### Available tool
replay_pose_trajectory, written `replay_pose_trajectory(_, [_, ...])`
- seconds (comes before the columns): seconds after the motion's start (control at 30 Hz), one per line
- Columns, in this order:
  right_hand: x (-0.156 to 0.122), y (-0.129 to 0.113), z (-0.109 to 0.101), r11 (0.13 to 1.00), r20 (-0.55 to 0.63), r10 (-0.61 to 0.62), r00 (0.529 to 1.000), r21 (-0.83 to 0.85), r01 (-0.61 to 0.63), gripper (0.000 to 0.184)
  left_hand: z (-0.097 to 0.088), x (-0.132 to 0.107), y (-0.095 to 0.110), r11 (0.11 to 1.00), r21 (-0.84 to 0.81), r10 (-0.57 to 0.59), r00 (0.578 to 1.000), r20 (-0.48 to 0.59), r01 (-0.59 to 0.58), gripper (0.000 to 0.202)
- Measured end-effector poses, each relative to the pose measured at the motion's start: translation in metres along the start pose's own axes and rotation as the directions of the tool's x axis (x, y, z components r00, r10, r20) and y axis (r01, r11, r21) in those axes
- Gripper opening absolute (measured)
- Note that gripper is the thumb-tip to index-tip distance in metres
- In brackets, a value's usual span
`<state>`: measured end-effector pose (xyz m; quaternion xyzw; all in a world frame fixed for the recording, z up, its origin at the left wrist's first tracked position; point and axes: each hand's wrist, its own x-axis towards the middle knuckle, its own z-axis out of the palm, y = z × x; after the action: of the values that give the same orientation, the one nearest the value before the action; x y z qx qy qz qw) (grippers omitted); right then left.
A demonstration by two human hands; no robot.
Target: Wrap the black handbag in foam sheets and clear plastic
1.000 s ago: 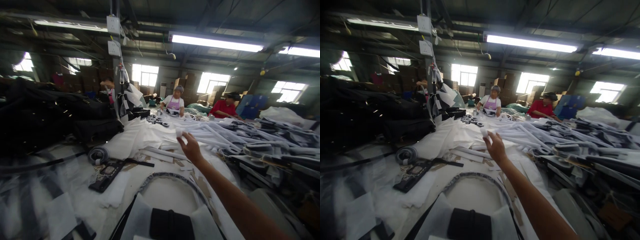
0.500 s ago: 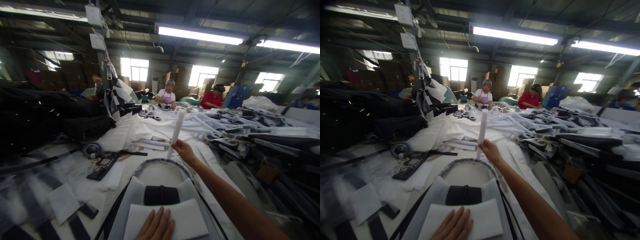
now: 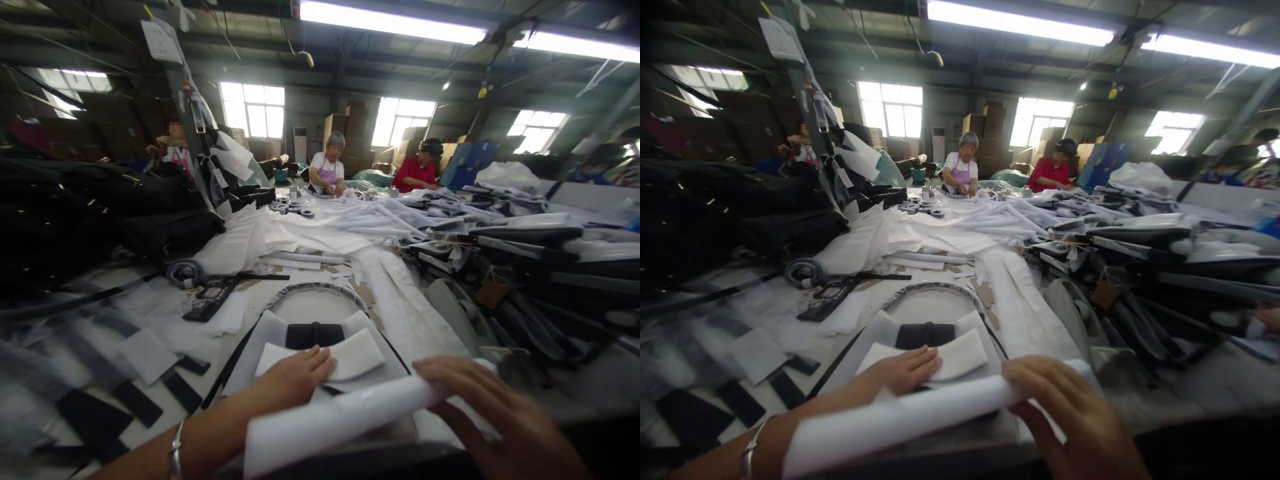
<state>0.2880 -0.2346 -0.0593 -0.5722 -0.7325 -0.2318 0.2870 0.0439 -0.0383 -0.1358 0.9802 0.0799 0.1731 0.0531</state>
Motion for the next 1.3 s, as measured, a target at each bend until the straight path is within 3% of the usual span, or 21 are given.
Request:
replay_pose_trajectory(0.1, [-0.045,-0.024,0.014,0.993,0.023,-0.096,0.995,-0.071,0.097,0.027,-0.031,0.012,-0.002,0.993,-0.117,0.033,0.977,0.208,-0.009,0.049])
replay_pose_trajectory(0.2, [-0.071,-0.053,0.041,0.988,0.011,-0.065,0.998,-0.138,0.066,0.034,-0.054,0.022,0.004,0.979,-0.191,0.008,0.928,0.373,0.069,0.049])
replay_pose_trajectory(0.3, [-0.069,-0.081,0.076,0.992,-0.040,0.028,0.999,-0.122,-0.032,0.032,-0.061,0.025,0.010,0.979,-0.180,-0.015,0.917,0.398,0.094,0.049])
replay_pose_trajectory(0.43, [-0.040,-0.109,0.115,0.971,-0.141,0.228,0.963,-0.045,-0.236,0.025,-0.057,0.021,0.012,0.981,-0.164,-0.031,0.926,0.376,0.100,0.046])
replay_pose_trajectory(0.53, [-0.024,-0.120,0.132,0.941,-0.150,0.335,0.930,0.002,-0.338,0.026,-0.054,0.017,0.012,0.981,-0.165,-0.036,0.937,0.349,0.099,0.045])
replay_pose_trajectory(0.63, [-0.023,-0.125,0.140,0.934,-0.178,0.356,0.917,0.050,-0.353,0.024,-0.054,0.011,0.013,0.980,-0.161,-0.059,0.943,0.328,0.117,0.049])
replay_pose_trajectory(0.8, [-0.041,-0.122,0.142,0.956,-0.201,0.287,0.936,0.120,-0.267,0.029,-0.042,-0.005,0.017,0.980,-0.146,-0.083,0.946,0.314,0.135,0.071])
replay_pose_trajectory(0.97, [-0.045,-0.096,0.107,0.991,-0.153,0.102,0.983,0.103,-0.087,0.027,-0.006,-0.021,0.019,0.999,-0.012,-0.042,0.979,0.202,0.045,0.072])
replay_pose_trajectory(1.1, [-0.032,-0.059,0.084,0.996,0.033,-0.027,0.999,-0.088,0.030,0.042,0.011,-0.026,0.021,0.993,0.116,-0.048,0.989,0.143,0.031,0.068])
replay_pose_trajectory(1.2, [-0.034,-0.038,0.091,0.983,0.168,-0.101,0.980,-0.133,0.125,0.045,0.012,-0.026,0.021,0.988,0.154,-0.049,0.988,0.149,0.026,0.070])
replay_pose_trajectory(1.3, [-0.047,-0.031,0.107,0.986,0.147,-0.104,0.984,-0.116,0.121,0.043,0.010,-0.024,0.023,0.983,0.183,-0.057,0.981,0.184,0.022,0.072])
